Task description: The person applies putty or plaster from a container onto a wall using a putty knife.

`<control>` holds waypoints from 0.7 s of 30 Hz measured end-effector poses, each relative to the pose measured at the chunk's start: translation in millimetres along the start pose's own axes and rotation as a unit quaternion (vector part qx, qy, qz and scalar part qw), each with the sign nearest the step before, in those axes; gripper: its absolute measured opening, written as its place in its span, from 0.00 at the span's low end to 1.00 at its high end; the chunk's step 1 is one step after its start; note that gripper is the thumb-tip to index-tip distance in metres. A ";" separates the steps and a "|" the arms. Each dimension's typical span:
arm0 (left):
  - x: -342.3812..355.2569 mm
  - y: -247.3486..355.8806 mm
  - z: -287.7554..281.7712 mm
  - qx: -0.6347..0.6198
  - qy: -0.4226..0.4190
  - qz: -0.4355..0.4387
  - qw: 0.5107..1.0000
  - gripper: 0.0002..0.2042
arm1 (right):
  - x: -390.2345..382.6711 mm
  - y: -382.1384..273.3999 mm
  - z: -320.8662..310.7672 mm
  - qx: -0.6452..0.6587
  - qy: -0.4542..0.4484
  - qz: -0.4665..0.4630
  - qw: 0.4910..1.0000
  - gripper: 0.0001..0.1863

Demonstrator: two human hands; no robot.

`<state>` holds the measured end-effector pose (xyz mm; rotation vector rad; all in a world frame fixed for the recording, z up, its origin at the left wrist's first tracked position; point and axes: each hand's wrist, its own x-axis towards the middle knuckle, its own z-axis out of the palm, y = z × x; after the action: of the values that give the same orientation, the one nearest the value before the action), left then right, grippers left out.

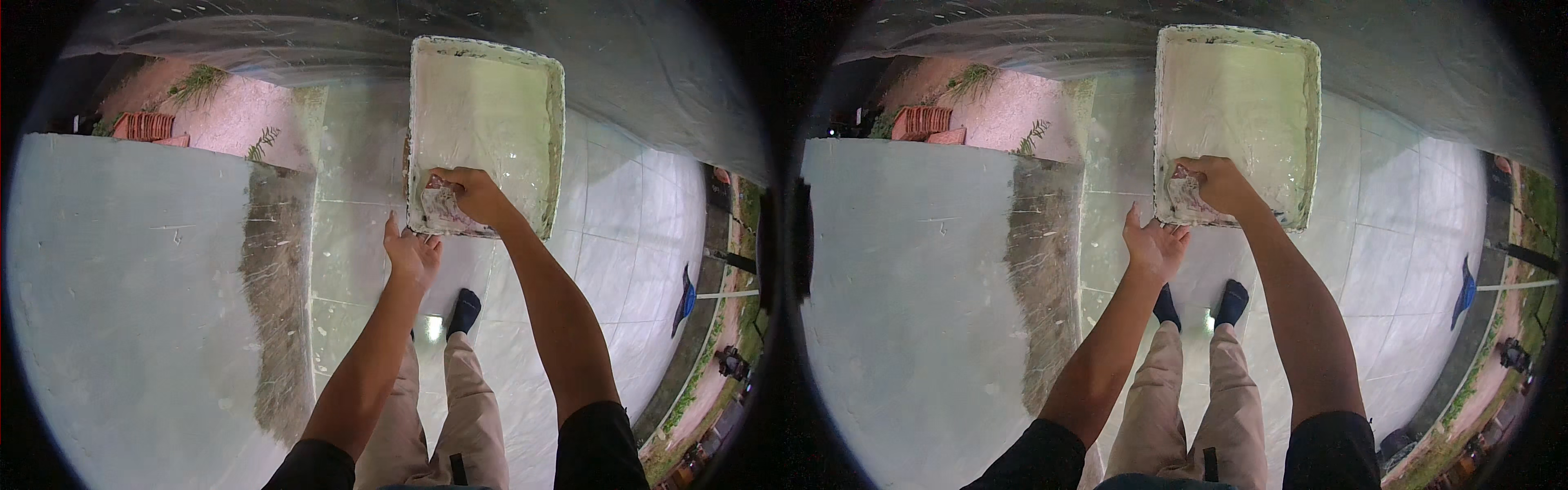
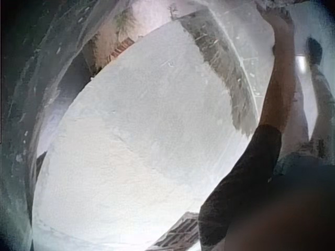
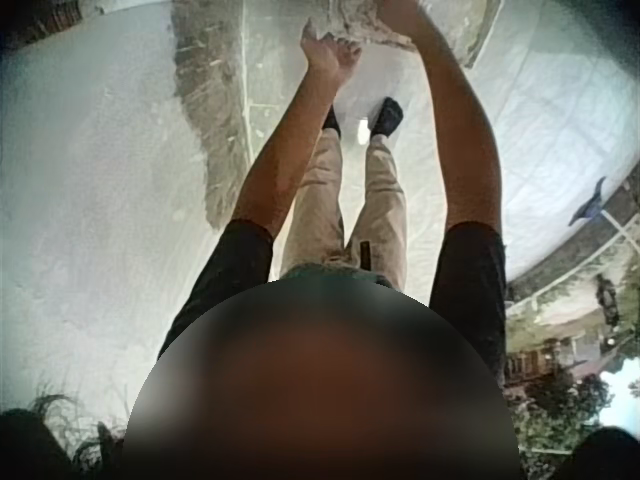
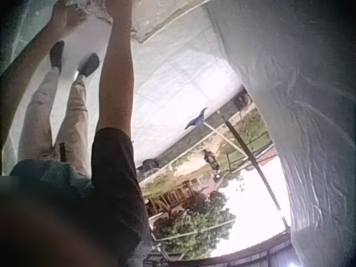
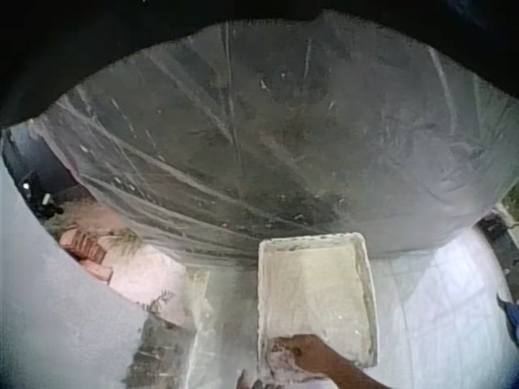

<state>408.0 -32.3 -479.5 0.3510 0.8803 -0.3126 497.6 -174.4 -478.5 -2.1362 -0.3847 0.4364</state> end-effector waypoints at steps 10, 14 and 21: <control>3.5 0.8 1.6 0.034 -0.024 0.000 0.999 0.42 | 5.5 3.1 2.6 -0.017 0.003 0.023 1.000 0.28; 4.1 2.2 4.1 0.027 -0.019 -0.007 0.999 0.42 | 7.1 3.6 0.8 -0.002 0.000 0.038 0.999 0.27; 6.5 0.1 -4.2 0.039 -0.004 -0.015 0.999 0.43 | -5.3 -6.8 -1.3 0.037 0.020 0.099 0.994 0.26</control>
<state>409.1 -31.2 -487.1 0.4098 0.8682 -0.3763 492.8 -173.8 -471.3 -2.1145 -0.1313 0.5107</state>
